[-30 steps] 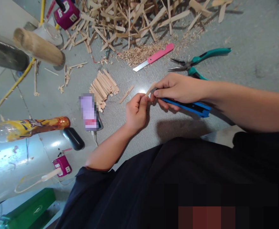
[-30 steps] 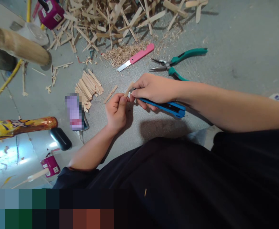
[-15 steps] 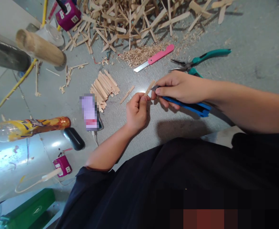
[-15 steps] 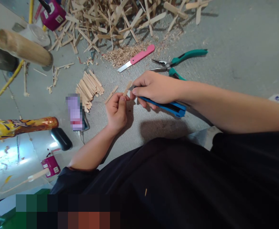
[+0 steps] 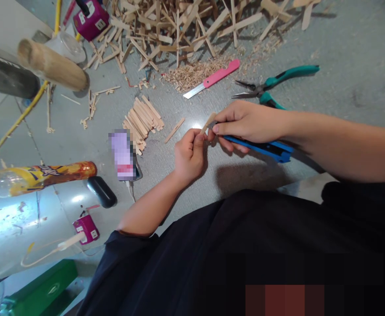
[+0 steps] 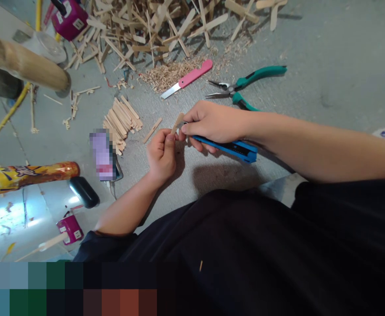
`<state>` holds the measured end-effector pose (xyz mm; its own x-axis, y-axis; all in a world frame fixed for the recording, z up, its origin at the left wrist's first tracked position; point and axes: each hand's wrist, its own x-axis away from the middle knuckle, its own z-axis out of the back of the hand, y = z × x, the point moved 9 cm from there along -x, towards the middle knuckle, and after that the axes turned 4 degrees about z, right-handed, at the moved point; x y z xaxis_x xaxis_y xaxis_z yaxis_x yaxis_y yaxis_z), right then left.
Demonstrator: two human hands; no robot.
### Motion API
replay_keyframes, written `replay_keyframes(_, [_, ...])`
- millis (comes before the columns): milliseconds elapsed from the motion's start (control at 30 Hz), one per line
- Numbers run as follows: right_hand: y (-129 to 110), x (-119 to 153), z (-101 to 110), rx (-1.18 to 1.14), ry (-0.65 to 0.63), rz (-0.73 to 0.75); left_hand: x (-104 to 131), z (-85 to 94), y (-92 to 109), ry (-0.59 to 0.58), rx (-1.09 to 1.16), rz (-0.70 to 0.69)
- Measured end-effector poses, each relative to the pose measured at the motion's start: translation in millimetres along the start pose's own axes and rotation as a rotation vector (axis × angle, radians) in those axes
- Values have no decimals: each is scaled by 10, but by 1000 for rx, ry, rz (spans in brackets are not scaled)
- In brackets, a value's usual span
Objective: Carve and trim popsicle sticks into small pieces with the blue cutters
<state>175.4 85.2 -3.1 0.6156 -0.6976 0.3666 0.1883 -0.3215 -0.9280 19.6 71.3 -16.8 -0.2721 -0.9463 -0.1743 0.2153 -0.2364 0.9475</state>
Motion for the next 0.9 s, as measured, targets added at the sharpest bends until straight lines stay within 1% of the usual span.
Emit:
replay_keyframes(200, [32, -31, 10, -118, -97, 16, -12, -8, -56, -16, 27, 51])
replay_keyframes(333, [34, -20, -36, -122, -164, 8, -10, -41, -55, -57, 30, 56])
replay_keyframes(400, [21, -13, -13, -107, -135, 3, -10, -28, -54, -38, 38, 44])
replay_keyframes(533, [-20, -1, 70, -55, -32, 22, -8, -2, -99, 13, 7, 64])
replay_keyframes(633, [-18, 0, 84, -21, 12, 41, 2, 7, -101, 40, -22, 74])
replay_keyframes(767, [27, 0, 51, -16, 70, 26, 26, 9, -11, 61, -76, 44])
replay_keyframes(900, [59, 18, -3, -56, 162, -16, 49, -7, 93, 64, -211, -15])
